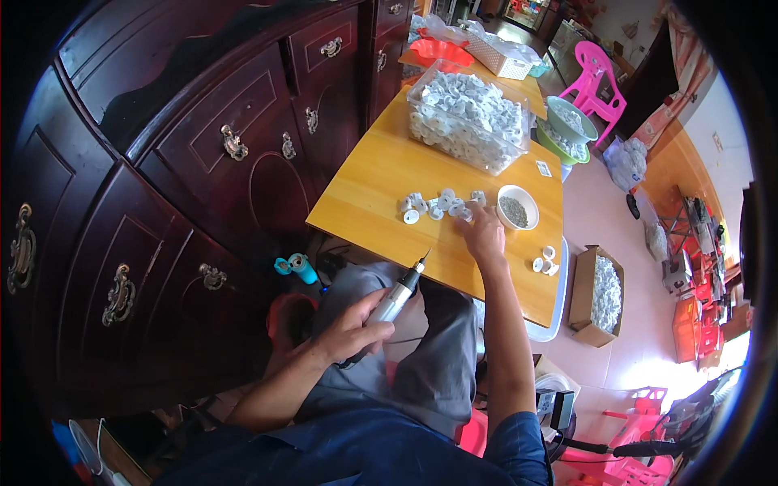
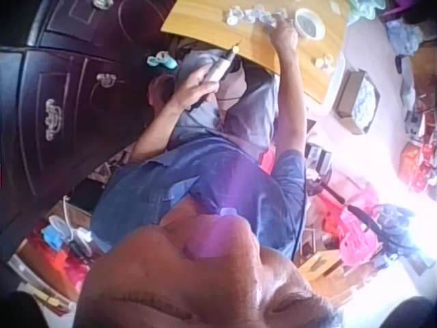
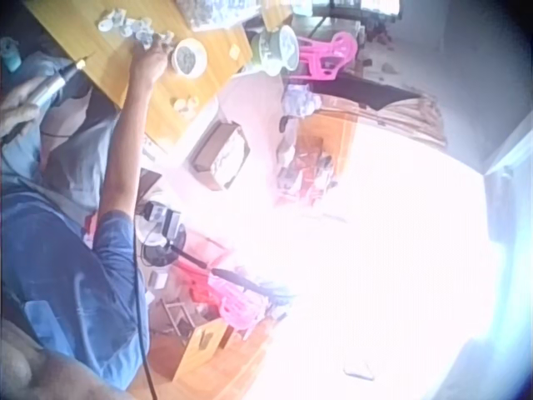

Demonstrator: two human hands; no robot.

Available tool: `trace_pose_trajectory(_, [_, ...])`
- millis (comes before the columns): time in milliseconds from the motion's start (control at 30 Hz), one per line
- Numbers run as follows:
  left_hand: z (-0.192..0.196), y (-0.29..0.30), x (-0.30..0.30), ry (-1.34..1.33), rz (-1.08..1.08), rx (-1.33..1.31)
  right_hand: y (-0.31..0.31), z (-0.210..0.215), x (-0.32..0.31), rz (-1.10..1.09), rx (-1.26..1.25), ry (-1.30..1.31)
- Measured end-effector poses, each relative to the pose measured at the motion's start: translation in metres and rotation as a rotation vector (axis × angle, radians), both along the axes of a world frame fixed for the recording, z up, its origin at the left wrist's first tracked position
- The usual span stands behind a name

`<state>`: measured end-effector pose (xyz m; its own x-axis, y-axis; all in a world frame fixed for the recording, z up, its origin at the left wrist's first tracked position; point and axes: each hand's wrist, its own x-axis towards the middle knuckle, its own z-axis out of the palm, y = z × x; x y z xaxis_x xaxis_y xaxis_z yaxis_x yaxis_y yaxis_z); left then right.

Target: The recorder is assembling small plastic and metal components using a hand tool.

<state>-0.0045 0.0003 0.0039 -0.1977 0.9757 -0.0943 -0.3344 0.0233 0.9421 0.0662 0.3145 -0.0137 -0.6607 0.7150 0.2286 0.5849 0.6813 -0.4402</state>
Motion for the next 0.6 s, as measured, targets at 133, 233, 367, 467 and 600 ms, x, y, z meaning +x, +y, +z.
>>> trace_pose_trajectory(133, [0.0, 0.0, 0.0, 0.004, 0.013, 0.007, -0.001, 0.0, -0.005, -0.035, 0.013, -0.046])
trace_pose_trajectory(233, [0.001, 0.0, 0.001, 0.002, 0.011, 0.011, 0.004, 0.001, 0.0, -0.056, -0.035, -0.081])
trace_pose_trajectory(367, [0.003, -0.001, 0.003, 0.012, 0.013, -0.011, -0.004, 0.0, 0.02, 0.009, -0.261, 0.137])
trace_pose_trajectory(467, [-0.002, -0.001, 0.004, 0.002, 0.006, -0.029, -0.022, -0.01, 0.033, 0.118, -0.768, 0.48])
trace_pose_trajectory(600, [-0.001, 0.0, 0.006, 0.007, -0.009, -0.05, -0.054, -0.01, 0.036, 0.173, -1.099, 0.694])
